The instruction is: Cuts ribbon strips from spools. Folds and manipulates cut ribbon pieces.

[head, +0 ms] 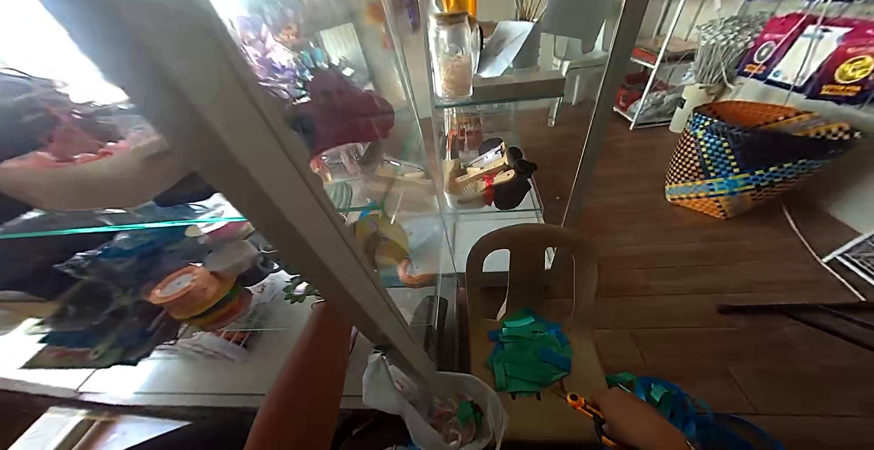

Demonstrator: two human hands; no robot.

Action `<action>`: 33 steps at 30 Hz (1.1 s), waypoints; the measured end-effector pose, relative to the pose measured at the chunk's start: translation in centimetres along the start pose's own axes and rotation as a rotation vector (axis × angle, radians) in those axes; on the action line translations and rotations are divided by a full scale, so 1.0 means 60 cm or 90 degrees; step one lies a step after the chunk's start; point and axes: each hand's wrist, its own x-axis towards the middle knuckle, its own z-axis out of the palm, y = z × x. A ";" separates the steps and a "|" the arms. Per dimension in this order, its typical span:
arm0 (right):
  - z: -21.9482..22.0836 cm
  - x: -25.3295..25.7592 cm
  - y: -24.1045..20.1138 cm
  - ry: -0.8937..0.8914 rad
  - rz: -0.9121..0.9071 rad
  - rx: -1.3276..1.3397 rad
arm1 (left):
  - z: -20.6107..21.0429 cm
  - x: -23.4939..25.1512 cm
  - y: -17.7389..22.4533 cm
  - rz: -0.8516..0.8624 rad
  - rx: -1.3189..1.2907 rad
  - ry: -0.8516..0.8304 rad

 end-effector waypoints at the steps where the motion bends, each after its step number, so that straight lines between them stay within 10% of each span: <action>1: 0.001 0.012 -0.002 -0.009 0.005 0.014 | -0.029 0.004 0.097 -0.269 0.014 -0.087; 3: 0.009 0.025 -0.010 -0.022 0.021 0.005 | -0.041 -0.029 0.135 -0.362 0.117 -0.066; 12: 0.030 0.052 -0.060 0.131 0.013 0.004 | -0.216 -0.313 0.300 -0.102 0.250 0.082; 17: -0.019 -0.139 -0.191 0.399 -0.428 0.392 | -0.236 -0.470 0.367 0.098 0.239 0.196; 22: 0.007 -0.319 -0.295 0.074 -0.679 0.721 | -0.211 -0.538 0.396 0.183 0.270 0.176; 26: 0.030 -0.359 -0.317 0.098 -0.649 0.847 | -0.198 -0.561 0.398 0.208 0.262 0.163; 33: 0.015 -0.314 -0.322 0.356 -0.688 0.481 | -0.182 -0.595 0.383 0.227 0.201 0.138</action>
